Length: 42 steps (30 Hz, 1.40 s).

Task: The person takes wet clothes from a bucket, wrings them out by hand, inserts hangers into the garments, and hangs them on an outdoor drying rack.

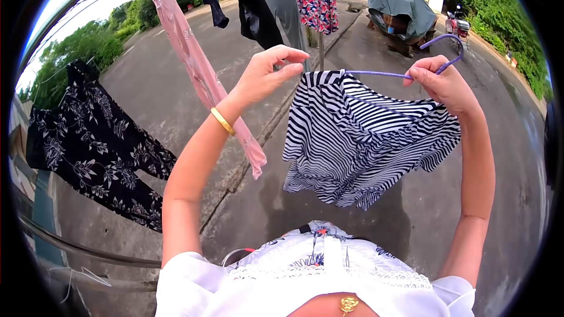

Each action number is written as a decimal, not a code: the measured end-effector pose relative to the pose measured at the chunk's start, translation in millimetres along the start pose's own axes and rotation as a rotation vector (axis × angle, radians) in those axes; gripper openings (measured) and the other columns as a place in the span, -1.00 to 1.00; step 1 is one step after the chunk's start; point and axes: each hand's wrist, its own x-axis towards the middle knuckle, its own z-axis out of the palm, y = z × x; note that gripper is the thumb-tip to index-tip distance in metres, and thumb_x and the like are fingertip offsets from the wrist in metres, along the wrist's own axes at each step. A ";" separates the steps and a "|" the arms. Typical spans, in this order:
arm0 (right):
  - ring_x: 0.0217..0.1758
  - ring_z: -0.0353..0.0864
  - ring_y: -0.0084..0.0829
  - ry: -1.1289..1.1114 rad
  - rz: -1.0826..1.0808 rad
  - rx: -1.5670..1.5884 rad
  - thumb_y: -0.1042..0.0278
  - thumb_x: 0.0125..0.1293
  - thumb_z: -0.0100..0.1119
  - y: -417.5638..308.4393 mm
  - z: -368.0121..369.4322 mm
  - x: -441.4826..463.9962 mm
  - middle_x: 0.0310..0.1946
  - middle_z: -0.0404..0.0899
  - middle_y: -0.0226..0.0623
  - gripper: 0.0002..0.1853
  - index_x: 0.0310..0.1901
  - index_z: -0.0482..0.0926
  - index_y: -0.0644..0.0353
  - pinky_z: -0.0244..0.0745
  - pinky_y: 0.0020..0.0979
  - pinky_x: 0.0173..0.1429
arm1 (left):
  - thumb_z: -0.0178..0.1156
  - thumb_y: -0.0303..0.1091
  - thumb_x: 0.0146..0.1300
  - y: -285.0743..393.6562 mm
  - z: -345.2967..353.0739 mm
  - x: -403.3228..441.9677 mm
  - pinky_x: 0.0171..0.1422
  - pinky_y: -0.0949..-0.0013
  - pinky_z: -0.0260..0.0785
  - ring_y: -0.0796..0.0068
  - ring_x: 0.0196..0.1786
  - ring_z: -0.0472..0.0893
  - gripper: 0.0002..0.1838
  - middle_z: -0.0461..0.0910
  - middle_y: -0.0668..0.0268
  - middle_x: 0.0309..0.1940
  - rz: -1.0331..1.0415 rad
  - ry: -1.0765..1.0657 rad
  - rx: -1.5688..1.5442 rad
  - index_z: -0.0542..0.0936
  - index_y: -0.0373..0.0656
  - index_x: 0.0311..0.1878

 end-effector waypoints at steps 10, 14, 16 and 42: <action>-0.52 0.30 -0.76 -0.140 -0.153 0.174 0.10 0.25 -0.02 43.2 -19.1 85.4 -0.54 0.38 -0.54 -0.60 -0.06 0.44 0.29 0.19 -0.70 -0.47 | 0.13 -0.23 0.09 -44.5 52.0 57.0 -0.53 0.34 0.14 0.22 -0.62 0.30 -0.73 0.27 0.12 -0.69 -0.029 0.063 0.338 0.41 -0.25 -0.52; -0.30 0.38 -0.52 -0.037 -0.390 -0.274 0.09 0.30 -0.11 130.6 -74.0 123.9 -0.42 0.43 -0.36 -0.60 -0.12 0.44 0.32 0.31 -0.48 -0.21 | 0.12 -0.30 0.09 -85.5 48.7 78.4 -0.46 0.44 0.22 0.32 -0.58 0.40 -0.82 0.39 0.19 -0.65 -0.062 0.210 0.331 0.50 -0.24 -0.42; -0.42 0.37 -0.46 -0.175 -0.118 -0.429 0.17 0.26 -0.05 156.9 -96.6 123.8 -0.52 0.38 -0.23 -0.69 -0.31 0.45 0.33 0.30 -0.41 -0.30 | 0.12 -0.30 0.09 -101.2 49.0 89.1 -0.46 0.43 0.21 0.33 -0.58 0.40 -0.81 0.38 0.18 -0.65 -0.061 0.285 0.383 0.50 -0.25 -0.43; -0.55 0.32 -0.02 0.511 -0.388 -0.555 0.35 0.19 -0.03 309.9 -176.5 413.8 -0.64 0.28 0.01 -0.80 -0.48 0.30 0.29 0.19 -0.26 -0.48 | 0.11 -0.39 0.13 -270.3 61.2 75.2 -0.32 0.54 0.38 0.59 -0.43 0.54 -0.77 0.59 0.31 -0.41 -0.455 -0.006 0.349 0.54 -0.17 -0.12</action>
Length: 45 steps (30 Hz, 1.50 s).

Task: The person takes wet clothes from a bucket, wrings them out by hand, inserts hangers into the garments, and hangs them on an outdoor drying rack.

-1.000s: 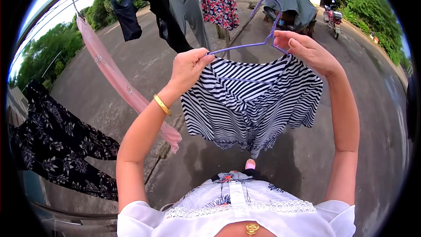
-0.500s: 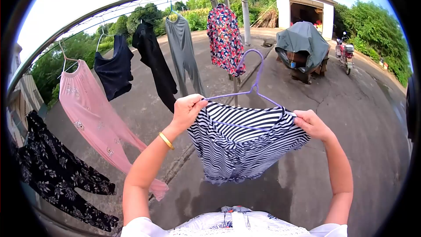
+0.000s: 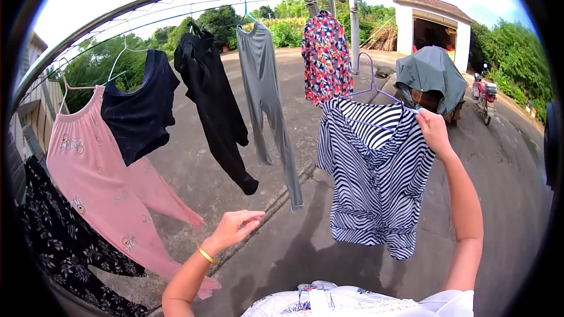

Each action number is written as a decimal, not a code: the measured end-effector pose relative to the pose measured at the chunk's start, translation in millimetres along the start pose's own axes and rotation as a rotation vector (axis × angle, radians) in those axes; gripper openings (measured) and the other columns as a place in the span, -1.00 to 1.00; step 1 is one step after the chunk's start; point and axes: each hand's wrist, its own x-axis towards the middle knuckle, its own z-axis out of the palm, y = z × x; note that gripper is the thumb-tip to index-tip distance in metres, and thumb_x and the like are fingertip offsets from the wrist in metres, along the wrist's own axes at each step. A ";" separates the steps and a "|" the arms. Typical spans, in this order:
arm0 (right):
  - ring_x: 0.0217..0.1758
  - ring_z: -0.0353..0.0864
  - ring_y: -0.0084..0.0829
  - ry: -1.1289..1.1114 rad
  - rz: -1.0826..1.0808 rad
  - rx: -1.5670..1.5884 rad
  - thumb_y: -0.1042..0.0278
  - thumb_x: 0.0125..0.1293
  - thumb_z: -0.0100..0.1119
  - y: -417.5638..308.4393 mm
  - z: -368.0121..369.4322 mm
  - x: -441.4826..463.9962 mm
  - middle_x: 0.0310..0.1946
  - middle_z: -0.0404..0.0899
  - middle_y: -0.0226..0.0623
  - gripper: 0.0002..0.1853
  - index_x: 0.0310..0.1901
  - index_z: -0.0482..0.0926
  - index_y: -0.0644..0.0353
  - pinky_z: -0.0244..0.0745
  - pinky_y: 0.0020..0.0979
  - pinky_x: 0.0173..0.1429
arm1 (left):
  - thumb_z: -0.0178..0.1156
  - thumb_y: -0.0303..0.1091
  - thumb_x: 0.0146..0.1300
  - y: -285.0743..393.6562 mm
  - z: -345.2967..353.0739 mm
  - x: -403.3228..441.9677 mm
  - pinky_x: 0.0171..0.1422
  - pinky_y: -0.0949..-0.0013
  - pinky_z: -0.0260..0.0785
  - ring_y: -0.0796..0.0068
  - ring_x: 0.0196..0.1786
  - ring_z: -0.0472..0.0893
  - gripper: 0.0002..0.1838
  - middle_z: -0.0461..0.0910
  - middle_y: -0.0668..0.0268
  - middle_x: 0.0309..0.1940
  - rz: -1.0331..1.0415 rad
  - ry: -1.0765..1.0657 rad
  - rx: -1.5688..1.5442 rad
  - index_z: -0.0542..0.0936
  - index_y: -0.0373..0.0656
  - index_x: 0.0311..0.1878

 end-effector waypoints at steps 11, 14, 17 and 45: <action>-0.26 0.47 -0.01 0.240 -0.081 -0.025 0.18 0.23 -0.12 31.0 152.3 212.9 -0.39 0.51 -0.04 -0.76 -0.29 0.48 0.14 0.33 -0.12 -0.20 | 0.12 -0.38 0.11 -45.3 19.7 -56.0 -0.35 0.48 0.37 0.50 -0.47 0.53 -0.80 0.58 0.23 -0.44 -0.408 0.141 0.010 0.57 -0.11 -0.17; -0.24 0.47 -0.01 0.213 -0.023 -0.020 0.17 0.24 -0.13 26.1 192.3 280.8 -0.35 0.51 -0.04 -0.75 -0.26 0.48 0.13 0.34 -0.12 -0.18 | 0.14 -0.38 0.10 -42.1 24.9 -69.3 -0.38 0.50 0.34 0.55 -0.52 0.50 -0.79 0.57 0.23 -0.49 -0.634 0.216 -0.022 0.58 -0.11 -0.17; -0.25 0.49 -0.01 0.269 -0.017 0.036 0.15 0.25 -0.15 12.7 232.6 340.7 -0.36 0.52 -0.06 -0.73 -0.27 0.49 0.12 0.34 -0.12 -0.19 | 0.15 -0.38 0.08 -47.0 40.1 -80.9 -0.41 0.51 0.32 0.59 -0.55 0.46 -0.80 0.57 0.25 -0.53 -0.733 0.343 0.021 0.58 -0.12 -0.19; 0.01 0.42 -0.23 0.208 -0.270 0.565 0.17 0.31 -0.29 61.6 448.3 524.5 -0.02 0.43 -0.12 -0.57 0.01 0.39 0.31 0.25 -0.37 0.11 | 0.10 -0.41 0.07 -19.4 102.5 -11.4 -0.23 0.34 0.40 0.26 -0.33 0.58 -0.78 0.58 0.17 -0.35 -1.090 0.580 0.250 0.56 -0.18 -0.19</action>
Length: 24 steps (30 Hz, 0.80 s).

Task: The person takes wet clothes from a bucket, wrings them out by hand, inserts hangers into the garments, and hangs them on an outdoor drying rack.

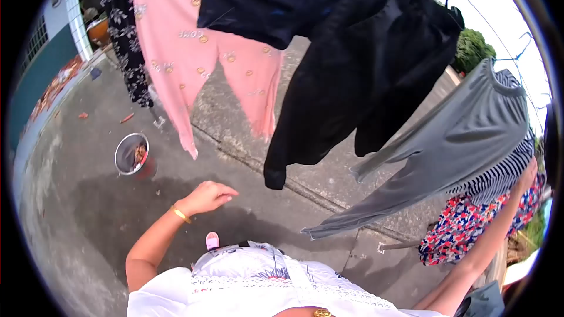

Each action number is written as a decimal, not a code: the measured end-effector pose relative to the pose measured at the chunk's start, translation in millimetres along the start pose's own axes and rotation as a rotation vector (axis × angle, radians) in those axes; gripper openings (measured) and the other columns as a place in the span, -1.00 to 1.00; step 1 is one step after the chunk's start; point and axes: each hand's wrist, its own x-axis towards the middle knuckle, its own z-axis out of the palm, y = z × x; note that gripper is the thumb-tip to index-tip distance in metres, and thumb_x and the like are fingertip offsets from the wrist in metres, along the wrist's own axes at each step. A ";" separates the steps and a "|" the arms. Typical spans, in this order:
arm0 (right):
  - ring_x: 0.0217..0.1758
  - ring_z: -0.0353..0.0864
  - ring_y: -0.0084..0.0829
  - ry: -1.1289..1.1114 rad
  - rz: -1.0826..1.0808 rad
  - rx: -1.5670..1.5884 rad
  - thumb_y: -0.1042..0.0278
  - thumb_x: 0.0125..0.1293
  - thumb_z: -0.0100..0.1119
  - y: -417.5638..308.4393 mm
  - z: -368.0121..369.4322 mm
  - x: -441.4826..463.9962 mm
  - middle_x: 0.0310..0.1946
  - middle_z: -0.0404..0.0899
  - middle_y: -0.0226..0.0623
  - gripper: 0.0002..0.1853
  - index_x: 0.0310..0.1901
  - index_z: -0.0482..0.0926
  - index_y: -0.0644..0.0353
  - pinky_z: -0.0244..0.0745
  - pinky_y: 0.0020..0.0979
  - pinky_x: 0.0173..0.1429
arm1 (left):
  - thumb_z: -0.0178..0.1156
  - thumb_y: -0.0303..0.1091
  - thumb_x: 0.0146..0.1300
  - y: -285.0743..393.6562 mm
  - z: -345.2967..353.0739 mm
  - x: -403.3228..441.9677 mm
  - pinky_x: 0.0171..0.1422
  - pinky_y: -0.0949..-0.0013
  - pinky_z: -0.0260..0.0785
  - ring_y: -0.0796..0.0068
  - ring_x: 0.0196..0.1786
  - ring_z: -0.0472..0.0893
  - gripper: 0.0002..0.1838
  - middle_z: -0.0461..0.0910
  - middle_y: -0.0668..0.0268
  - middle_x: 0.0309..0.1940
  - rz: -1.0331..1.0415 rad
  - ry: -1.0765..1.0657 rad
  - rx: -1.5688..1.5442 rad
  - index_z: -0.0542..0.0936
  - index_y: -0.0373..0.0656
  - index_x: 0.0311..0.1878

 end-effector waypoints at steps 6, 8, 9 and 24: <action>-0.08 0.46 -0.26 0.225 -0.203 0.043 0.20 0.27 -0.23 -91.6 -1.6 -153.1 -0.08 0.47 -0.12 -0.61 -0.01 0.41 0.28 0.31 -0.38 0.01 | 0.06 -0.36 0.10 -27.6 6.7 -68.7 -0.11 0.26 0.34 0.21 -0.26 0.55 -0.77 0.57 0.18 -0.35 -0.304 -0.001 -0.060 0.54 -0.16 -0.15; -0.11 0.48 -0.27 0.087 -0.166 0.052 0.21 0.26 -0.21 -112.4 8.1 -243.3 -0.10 0.48 -0.12 -0.62 -0.02 0.42 0.27 0.32 -0.39 -0.02 | 0.06 -0.34 0.11 -45.4 14.2 -99.5 -0.09 0.26 0.33 0.22 -0.23 0.54 -0.76 0.57 0.19 -0.33 -0.351 0.057 -0.081 0.53 -0.14 -0.15; -0.13 0.49 -0.27 -0.038 -0.141 0.051 0.21 0.25 -0.20 -118.3 10.2 -294.2 -0.12 0.49 -0.12 -0.62 -0.03 0.43 0.26 0.33 -0.39 -0.04 | 0.06 -0.34 0.11 -49.8 13.9 -115.9 -0.09 0.26 0.33 0.22 -0.23 0.54 -0.76 0.57 0.19 -0.33 -0.382 0.066 -0.096 0.53 -0.14 -0.15; -0.54 0.55 -0.51 -2.155 0.048 0.374 0.33 0.13 -0.04 -389.4 59.6 -727.3 -0.54 0.56 -0.19 -0.77 -0.23 0.51 0.22 0.42 -0.43 -0.40 | 0.06 -0.36 0.09 -147.9 -45.3 -340.8 -0.18 0.24 0.38 0.17 -0.27 0.54 -0.78 0.56 0.19 -0.33 -0.751 0.184 -0.043 0.54 -0.12 -0.17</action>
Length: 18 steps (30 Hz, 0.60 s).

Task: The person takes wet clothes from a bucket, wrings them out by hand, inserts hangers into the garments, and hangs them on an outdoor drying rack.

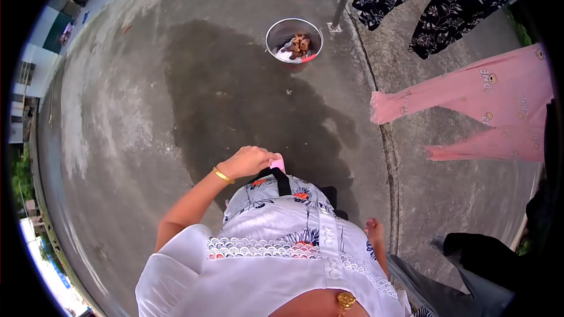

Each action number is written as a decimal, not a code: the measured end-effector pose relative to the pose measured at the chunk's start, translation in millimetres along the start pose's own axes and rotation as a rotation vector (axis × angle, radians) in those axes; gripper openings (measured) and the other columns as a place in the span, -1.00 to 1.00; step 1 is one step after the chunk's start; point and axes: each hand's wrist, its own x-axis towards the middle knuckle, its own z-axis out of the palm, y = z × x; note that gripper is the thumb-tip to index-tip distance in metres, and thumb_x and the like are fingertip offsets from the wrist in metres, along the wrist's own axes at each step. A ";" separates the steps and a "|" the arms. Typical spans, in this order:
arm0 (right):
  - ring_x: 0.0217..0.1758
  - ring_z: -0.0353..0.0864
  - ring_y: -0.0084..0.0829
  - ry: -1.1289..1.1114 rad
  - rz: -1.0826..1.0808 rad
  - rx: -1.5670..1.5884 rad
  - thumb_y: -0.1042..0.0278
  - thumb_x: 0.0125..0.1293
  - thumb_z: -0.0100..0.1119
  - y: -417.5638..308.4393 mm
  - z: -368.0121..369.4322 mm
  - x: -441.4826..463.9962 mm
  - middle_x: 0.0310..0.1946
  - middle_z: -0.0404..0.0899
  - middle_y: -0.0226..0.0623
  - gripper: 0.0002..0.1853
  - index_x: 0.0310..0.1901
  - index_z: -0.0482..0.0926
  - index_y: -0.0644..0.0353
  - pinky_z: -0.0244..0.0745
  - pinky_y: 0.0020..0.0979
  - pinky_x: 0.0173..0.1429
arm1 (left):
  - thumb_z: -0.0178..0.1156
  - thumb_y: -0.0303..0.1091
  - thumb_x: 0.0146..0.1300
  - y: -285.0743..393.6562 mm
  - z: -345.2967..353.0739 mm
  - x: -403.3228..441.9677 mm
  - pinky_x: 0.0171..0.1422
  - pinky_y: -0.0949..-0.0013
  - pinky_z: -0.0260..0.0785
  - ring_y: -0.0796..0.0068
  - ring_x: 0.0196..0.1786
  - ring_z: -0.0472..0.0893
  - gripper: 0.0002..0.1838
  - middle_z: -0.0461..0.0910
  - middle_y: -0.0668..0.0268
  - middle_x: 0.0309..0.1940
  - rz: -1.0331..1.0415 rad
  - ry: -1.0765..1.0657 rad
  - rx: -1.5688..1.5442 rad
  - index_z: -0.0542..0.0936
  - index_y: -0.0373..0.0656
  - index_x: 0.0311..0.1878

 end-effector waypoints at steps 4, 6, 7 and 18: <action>-0.42 0.53 -0.08 0.042 -0.461 -0.542 0.33 0.11 0.03 -180.8 25.3 77.6 -0.52 0.53 -0.06 -0.84 -0.31 0.53 0.18 0.44 -0.26 -0.31 | 0.07 -0.36 0.08 -39.8 -12.8 -24.7 -0.18 0.25 0.39 0.19 -0.29 0.55 -0.77 0.56 0.20 -0.33 -0.092 0.000 -0.040 0.53 -0.11 -0.16; -0.35 0.49 -0.01 -0.015 -0.583 -0.554 0.30 0.16 -0.03 -243.8 52.4 117.5 -0.43 0.52 -0.01 -0.82 -0.29 0.48 0.20 0.39 -0.15 -0.25 | 0.07 -0.36 0.07 -57.0 -15.5 -32.2 -0.19 0.25 0.39 0.20 -0.31 0.55 -0.76 0.56 0.21 -0.35 -0.142 0.026 -0.070 0.54 -0.11 -0.16; -0.34 0.50 -0.03 -0.031 -0.649 -0.531 0.33 0.15 -0.02 -278.1 67.3 131.0 -0.41 0.52 -0.03 -0.83 -0.28 0.47 0.20 0.39 -0.16 -0.24 | 0.07 -0.36 0.07 -64.0 -17.4 -33.3 -0.19 0.25 0.39 0.20 -0.31 0.55 -0.76 0.56 0.21 -0.35 -0.147 0.016 -0.076 0.54 -0.11 -0.16; -0.22 0.51 -0.14 -0.404 -0.755 -0.276 0.43 0.09 -0.02 -506.6 232.5 292.0 -0.32 0.53 -0.15 -0.88 -0.32 0.48 0.19 0.40 -0.23 -0.13 | 0.13 -0.46 0.01 -142.4 -63.8 24.2 -0.25 0.31 0.40 0.22 -0.36 0.55 -0.71 0.54 0.20 -0.38 -0.496 0.093 -0.282 0.51 -0.09 -0.12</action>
